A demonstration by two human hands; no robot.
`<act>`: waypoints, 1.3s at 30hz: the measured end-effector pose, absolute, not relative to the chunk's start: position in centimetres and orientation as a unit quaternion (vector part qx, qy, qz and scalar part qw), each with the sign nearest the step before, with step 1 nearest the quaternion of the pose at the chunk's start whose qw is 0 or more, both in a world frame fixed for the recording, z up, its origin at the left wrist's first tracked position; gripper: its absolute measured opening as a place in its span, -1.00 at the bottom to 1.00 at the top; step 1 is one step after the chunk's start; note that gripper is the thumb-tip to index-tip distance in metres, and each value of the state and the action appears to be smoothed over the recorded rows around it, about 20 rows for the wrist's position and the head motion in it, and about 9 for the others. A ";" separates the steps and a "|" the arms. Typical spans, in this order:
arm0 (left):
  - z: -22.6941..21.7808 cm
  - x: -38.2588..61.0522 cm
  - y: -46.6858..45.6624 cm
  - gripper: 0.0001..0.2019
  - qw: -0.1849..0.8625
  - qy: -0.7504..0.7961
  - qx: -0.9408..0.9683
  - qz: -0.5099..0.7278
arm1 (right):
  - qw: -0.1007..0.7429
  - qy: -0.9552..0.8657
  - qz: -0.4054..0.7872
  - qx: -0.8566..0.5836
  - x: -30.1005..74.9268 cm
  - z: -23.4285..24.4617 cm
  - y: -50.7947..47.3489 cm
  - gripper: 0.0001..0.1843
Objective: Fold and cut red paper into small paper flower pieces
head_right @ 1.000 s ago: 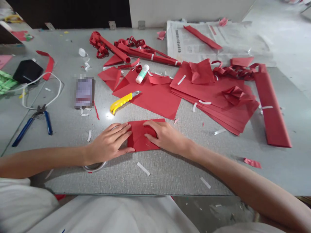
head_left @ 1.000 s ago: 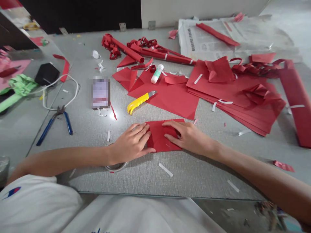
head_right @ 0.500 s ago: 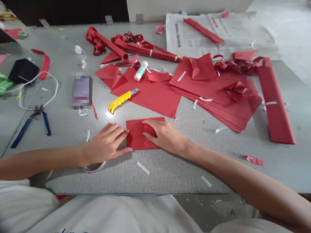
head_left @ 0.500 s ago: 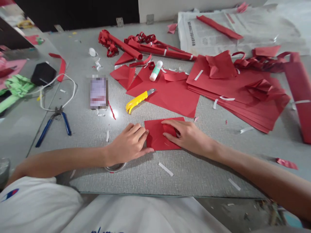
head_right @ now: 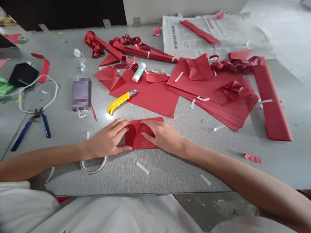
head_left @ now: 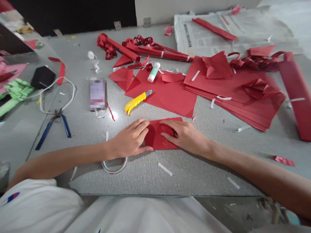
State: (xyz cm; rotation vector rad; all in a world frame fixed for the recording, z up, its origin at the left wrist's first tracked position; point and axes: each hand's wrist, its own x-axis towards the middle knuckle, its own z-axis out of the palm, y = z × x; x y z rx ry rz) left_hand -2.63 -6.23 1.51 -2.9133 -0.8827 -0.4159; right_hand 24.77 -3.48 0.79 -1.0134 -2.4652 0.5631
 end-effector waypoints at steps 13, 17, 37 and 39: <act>2.5 -2.0 -5.0 -0.35 0.003 -0.251 -0.966 -0.066 | 0.155 -0.904 0.143 -0.372 26.2 2.0 -3.1 -0.57; 2.0 -1.8 -4.9 -0.30 -0.014 -0.239 -0.967 -0.092 | 0.159 -0.898 0.182 -0.367 26.6 1.9 -2.7 -0.55; 0.5 -1.2 -4.1 -0.08 -0.163 -0.242 -0.955 -0.051 | 0.176 -0.874 0.279 -0.358 26.7 2.1 -2.0 -0.62; 0.6 -1.1 -4.0 -0.09 -0.170 -0.248 -0.953 -0.040 | 0.177 -0.875 0.277 -0.356 26.8 1.9 -2.0 -0.62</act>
